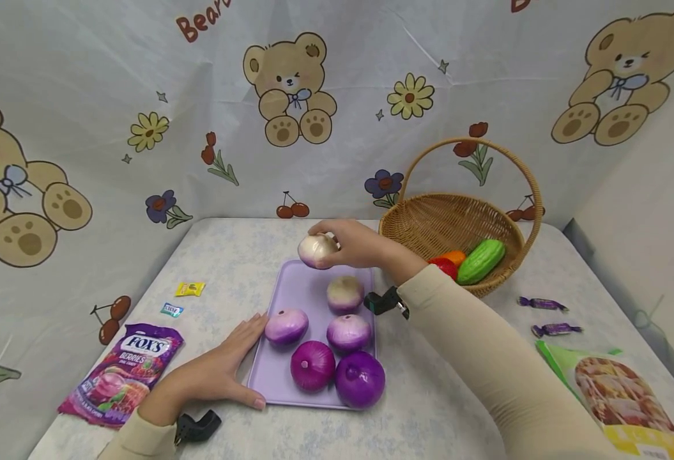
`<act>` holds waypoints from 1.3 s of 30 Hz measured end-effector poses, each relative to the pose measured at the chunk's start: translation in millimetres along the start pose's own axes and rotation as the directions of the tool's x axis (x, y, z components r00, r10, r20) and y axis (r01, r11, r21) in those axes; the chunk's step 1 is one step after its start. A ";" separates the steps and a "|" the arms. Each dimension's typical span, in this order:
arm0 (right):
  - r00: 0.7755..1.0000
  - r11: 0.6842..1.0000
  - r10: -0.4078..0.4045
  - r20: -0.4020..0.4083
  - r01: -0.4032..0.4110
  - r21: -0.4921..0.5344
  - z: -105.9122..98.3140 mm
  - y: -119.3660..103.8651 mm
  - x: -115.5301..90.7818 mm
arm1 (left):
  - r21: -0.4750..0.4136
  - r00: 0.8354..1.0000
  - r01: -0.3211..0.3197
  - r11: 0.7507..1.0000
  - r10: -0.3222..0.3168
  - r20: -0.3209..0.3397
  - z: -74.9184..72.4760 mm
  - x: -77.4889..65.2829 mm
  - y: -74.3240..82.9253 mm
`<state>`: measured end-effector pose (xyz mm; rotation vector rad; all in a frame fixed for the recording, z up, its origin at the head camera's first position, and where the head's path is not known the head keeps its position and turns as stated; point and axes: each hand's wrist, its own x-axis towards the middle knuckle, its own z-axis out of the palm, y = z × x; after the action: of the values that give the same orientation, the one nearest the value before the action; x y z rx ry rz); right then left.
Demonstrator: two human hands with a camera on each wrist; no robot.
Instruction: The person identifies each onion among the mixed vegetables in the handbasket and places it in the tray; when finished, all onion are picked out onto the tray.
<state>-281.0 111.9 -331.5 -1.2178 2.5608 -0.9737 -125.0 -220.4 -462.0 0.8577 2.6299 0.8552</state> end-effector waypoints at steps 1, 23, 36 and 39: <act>1.000 1.000 -0.006 0.017 0.006 -0.004 5.5 -0.6 2.0 | 0.001 1.000 -0.001 1.000 0.001 -0.001 0.1 0.0 0.2; 0.964 0.983 0.060 0.260 -0.011 -0.184 59.1 -5.2 9.3 | 0.009 0.999 -0.044 0.999 0.044 0.004 1.2 3.2 2.8; 0.981 0.979 -0.001 0.195 0.041 -0.198 27.0 -19.2 -4.0 | -0.015 1.000 0.006 1.000 -0.006 -0.011 0.0 3.2 -0.8; 0.991 0.981 -0.030 0.128 0.053 -0.186 11.1 -24.7 -17.9 | -0.024 0.999 -0.002 1.000 0.001 -0.035 -3.6 1.0 2.0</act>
<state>-249.1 108.2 -327.6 -1.3383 2.5860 -0.6494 -126.3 -220.1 -458.0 0.8461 2.6431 0.9085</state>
